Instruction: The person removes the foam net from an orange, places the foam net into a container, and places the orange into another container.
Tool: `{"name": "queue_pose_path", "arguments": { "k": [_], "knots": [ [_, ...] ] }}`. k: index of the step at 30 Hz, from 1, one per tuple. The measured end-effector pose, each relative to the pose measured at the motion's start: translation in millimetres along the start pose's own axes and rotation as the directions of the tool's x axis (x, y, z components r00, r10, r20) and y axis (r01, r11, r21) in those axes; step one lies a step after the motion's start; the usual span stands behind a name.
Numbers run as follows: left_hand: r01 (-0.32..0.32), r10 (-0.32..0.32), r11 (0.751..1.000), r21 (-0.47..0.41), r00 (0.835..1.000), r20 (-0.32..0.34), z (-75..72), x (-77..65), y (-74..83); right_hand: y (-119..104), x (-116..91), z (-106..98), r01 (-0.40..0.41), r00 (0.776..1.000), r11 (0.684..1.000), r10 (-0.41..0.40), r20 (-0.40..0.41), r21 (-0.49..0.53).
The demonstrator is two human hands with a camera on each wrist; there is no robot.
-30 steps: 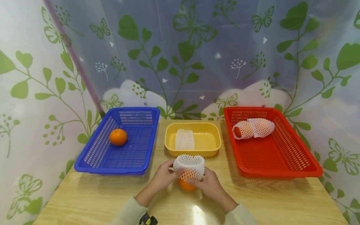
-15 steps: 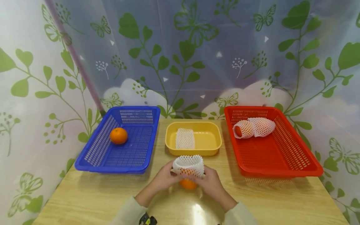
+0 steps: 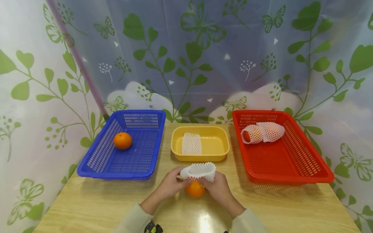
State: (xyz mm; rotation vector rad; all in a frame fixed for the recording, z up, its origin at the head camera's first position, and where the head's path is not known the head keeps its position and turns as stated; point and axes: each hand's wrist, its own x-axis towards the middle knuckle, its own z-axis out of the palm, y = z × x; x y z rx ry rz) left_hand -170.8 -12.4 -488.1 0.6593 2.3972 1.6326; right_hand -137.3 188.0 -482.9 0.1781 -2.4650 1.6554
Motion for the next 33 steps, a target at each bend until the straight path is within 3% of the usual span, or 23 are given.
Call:
{"name": "queue_pose_path", "arguments": {
  "k": [6,11,15,18,21,27,33],
  "knots": [
    [0.047,-0.047,0.999,0.013,0.999,-0.01,0.7,0.6,2.9,-1.0,2.0,0.0,-0.038,0.999,0.999,0.038,0.011,-0.029],
    [0.049,-0.049,0.999,0.019,0.999,-0.011,0.1,0.0,4.8,-3.3,0.5,-2.1,-0.069,0.998,0.997,0.069,0.007,-0.032],
    [0.038,-0.038,0.999,0.006,0.999,-0.006,0.6,-0.2,3.7,-5.5,-1.0,-4.6,0.032,0.997,0.999,-0.029,-0.074,0.044],
    [0.02,-0.02,1.0,0.002,1.0,0.0,1.0,0.0,2.9,-6.6,0.5,-5.3,0.13,0.982,0.986,-0.114,-0.149,0.101],
    [0.007,-0.007,1.0,0.009,1.0,0.022,1.0,-0.1,3.6,-7.7,3.1,-5.7,0.166,0.972,0.979,-0.143,-0.185,0.118],
    [0.0,-0.002,1.0,0.021,0.996,0.093,1.8,-1.2,6.4,-12.3,9.3,-9.7,0.117,0.972,0.99,-0.098,-0.214,0.078],
    [-0.046,0.034,0.995,0.093,0.991,0.129,3.4,-2.6,6.3,-24.2,32.4,-16.0,0.086,0.962,0.987,-0.047,-0.27,0.136]
  ]
}}
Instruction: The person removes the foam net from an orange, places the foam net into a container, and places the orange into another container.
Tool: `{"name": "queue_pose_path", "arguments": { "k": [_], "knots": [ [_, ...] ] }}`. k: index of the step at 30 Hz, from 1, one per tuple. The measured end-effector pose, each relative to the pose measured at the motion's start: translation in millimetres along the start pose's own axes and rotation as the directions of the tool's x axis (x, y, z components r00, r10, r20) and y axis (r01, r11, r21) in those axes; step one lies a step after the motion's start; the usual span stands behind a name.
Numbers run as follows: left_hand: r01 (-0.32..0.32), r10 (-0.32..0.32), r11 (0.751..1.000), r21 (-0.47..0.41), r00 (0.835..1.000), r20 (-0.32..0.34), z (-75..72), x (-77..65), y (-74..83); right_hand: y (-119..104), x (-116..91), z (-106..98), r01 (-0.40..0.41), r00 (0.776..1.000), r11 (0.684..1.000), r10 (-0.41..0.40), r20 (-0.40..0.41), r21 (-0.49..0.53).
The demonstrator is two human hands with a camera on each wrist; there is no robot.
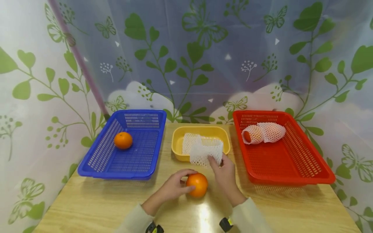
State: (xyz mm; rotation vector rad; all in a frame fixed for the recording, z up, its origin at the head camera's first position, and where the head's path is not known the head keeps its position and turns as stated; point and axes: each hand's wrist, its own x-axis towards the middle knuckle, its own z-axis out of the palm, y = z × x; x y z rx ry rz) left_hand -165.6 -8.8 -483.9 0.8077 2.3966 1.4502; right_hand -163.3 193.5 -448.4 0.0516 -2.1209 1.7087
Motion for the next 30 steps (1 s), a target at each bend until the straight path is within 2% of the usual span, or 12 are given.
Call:
{"name": "queue_pose_path", "arguments": {
  "k": [4,7,12,17,21,24,30],
  "knots": [
    [-0.02,0.02,0.999,0.04,1.0,0.009,0.2,-0.6,-0.5,-3.7,24.2,1.9,0.019,1.0,1.0,-0.019,-0.004,-0.016],
    [-0.027,0.026,0.998,0.049,1.0,0.011,0.0,-0.6,-0.2,-0.7,40.8,2.1,0.016,1.0,0.997,-0.014,0.025,-0.079],
    [-0.028,0.028,0.998,0.053,1.0,0.01,-1.1,-2.0,0.1,0.3,59.5,7.2,-0.064,0.992,0.98,0.083,0.095,-0.188],
    [-0.017,0.016,0.997,0.069,1.0,0.007,-2.1,-3.2,1.8,5.5,74.1,13.8,-0.134,0.971,0.95,0.183,0.157,-0.281],
    [-0.014,0.014,0.996,0.084,1.0,0.002,-2.1,-3.5,2.7,11.2,83.9,18.3,-0.193,0.956,0.927,0.251,0.149,-0.322],
    [0.0,0.0,0.996,0.091,1.0,-0.003,-1.9,-3.7,2.5,15.1,90.0,21.5,-0.207,0.956,0.917,0.264,0.13,-0.341],
    [0.007,-0.006,0.996,0.093,1.0,-0.006,-2.0,-3.0,0.5,21.4,98.0,26.3,-0.185,0.96,0.899,0.251,0.121,-0.397]
  ]
}}
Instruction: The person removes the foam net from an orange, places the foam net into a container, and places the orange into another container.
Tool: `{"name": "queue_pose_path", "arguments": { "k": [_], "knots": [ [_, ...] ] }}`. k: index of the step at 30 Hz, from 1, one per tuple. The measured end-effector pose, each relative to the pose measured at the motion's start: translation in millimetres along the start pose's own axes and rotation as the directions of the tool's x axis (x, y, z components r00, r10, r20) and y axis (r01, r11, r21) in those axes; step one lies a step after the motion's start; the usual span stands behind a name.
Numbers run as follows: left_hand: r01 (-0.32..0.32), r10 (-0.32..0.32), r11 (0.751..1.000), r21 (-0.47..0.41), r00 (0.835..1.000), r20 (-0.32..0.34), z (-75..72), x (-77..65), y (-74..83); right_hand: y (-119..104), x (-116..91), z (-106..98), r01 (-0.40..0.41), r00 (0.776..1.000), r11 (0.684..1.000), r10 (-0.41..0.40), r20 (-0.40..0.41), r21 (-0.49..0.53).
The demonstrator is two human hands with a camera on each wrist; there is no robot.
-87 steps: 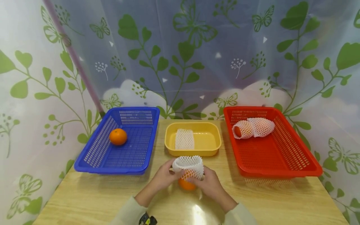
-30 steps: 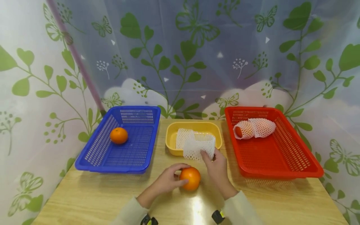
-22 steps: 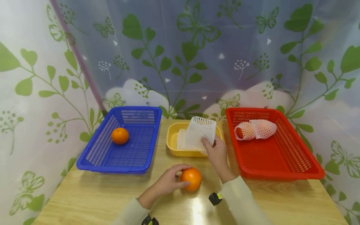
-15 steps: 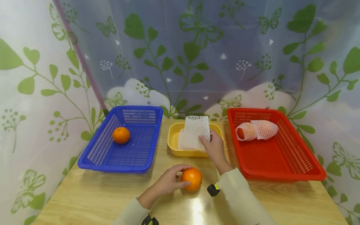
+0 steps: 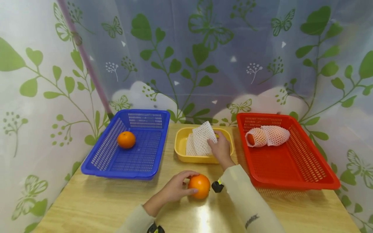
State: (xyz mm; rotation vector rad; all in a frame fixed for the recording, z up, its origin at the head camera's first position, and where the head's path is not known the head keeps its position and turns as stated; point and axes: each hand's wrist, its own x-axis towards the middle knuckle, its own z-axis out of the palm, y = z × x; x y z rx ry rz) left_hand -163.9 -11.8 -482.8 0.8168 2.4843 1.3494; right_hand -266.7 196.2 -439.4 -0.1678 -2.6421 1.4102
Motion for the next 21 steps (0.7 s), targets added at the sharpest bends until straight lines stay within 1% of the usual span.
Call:
{"name": "queue_pose_path", "arguments": {
  "k": [3,7,11,19,21],
  "knots": [
    [-0.003,0.003,1.0,0.0,1.0,0.001,0.1,0.8,-0.5,3.5,1.8,0.5,0.009,1.0,0.999,-0.008,0.028,-0.049],
    [-0.007,0.007,1.0,0.008,1.0,-0.001,-0.9,1.5,-0.1,7.7,2.1,1.0,0.058,0.996,0.989,-0.048,0.076,-0.134],
    [-0.004,0.004,1.0,0.009,1.0,0.004,-1.7,1.2,0.8,10.9,2.0,1.5,0.098,0.992,0.976,-0.079,0.103,-0.196],
    [0.002,-0.002,1.0,0.018,1.0,0.01,-2.2,0.4,1.6,12.5,3.5,2.4,0.105,0.983,0.953,-0.057,0.173,-0.285],
    [0.008,-0.008,1.0,0.021,1.0,0.016,-2.4,0.4,1.6,13.1,4.0,2.5,0.118,0.979,0.945,-0.06,0.194,-0.304]
  ]
}}
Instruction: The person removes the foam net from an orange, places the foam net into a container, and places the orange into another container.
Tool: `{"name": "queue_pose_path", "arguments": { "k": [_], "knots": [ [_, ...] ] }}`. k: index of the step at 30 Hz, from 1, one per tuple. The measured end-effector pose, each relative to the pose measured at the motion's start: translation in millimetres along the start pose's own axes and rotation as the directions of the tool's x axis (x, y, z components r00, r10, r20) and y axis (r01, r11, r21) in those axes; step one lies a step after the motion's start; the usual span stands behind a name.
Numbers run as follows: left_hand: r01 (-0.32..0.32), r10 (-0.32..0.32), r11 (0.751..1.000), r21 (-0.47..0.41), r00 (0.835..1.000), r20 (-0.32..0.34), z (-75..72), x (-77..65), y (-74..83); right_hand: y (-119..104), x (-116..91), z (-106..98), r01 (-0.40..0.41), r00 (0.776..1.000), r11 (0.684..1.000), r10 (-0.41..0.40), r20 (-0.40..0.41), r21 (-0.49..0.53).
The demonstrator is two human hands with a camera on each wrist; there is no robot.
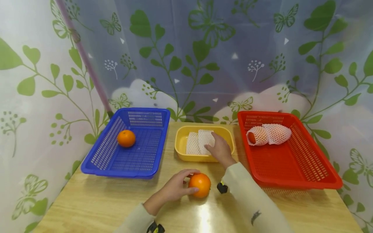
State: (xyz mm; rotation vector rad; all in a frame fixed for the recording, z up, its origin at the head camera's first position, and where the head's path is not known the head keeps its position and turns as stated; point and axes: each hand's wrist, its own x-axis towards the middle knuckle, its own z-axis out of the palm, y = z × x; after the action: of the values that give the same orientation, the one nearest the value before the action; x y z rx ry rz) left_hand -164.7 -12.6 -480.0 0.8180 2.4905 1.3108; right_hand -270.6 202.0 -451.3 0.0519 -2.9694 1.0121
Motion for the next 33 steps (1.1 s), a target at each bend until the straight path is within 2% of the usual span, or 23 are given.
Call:
{"name": "queue_pose_path", "arguments": {
  "k": [4,8,14,19,26,33],
  "knots": [
    [0.009,-0.009,1.0,0.015,1.0,0.009,-0.9,-0.1,-0.5,2.0,-0.5,0.3,0.037,0.999,0.998,-0.036,0.022,-0.045],
    [-0.011,0.01,0.999,0.032,1.0,0.008,-1.1,0.2,-1.2,4.5,-1.8,0.4,0.079,0.996,0.992,-0.075,0.044,-0.103],
    [-0.011,0.011,1.0,0.027,1.0,0.006,-0.5,-0.2,-1.0,6.2,-1.8,3.7,0.159,0.983,0.964,-0.134,0.13,-0.213],
    [0.016,-0.017,0.999,0.031,1.0,0.014,-0.9,-0.1,0.2,2.6,-2.5,2.0,0.139,0.97,0.971,-0.095,0.224,-0.193],
    [0.014,-0.015,0.999,0.039,1.0,0.013,-1.2,-0.3,0.3,-1.4,-3.9,1.2,0.138,0.941,0.96,-0.051,0.334,-0.242],
    [0.022,-0.023,0.999,0.036,1.0,0.018,-1.6,0.9,0.9,-2.4,-1.5,1.9,0.127,0.933,0.959,-0.028,0.358,-0.255]
  ]
}}
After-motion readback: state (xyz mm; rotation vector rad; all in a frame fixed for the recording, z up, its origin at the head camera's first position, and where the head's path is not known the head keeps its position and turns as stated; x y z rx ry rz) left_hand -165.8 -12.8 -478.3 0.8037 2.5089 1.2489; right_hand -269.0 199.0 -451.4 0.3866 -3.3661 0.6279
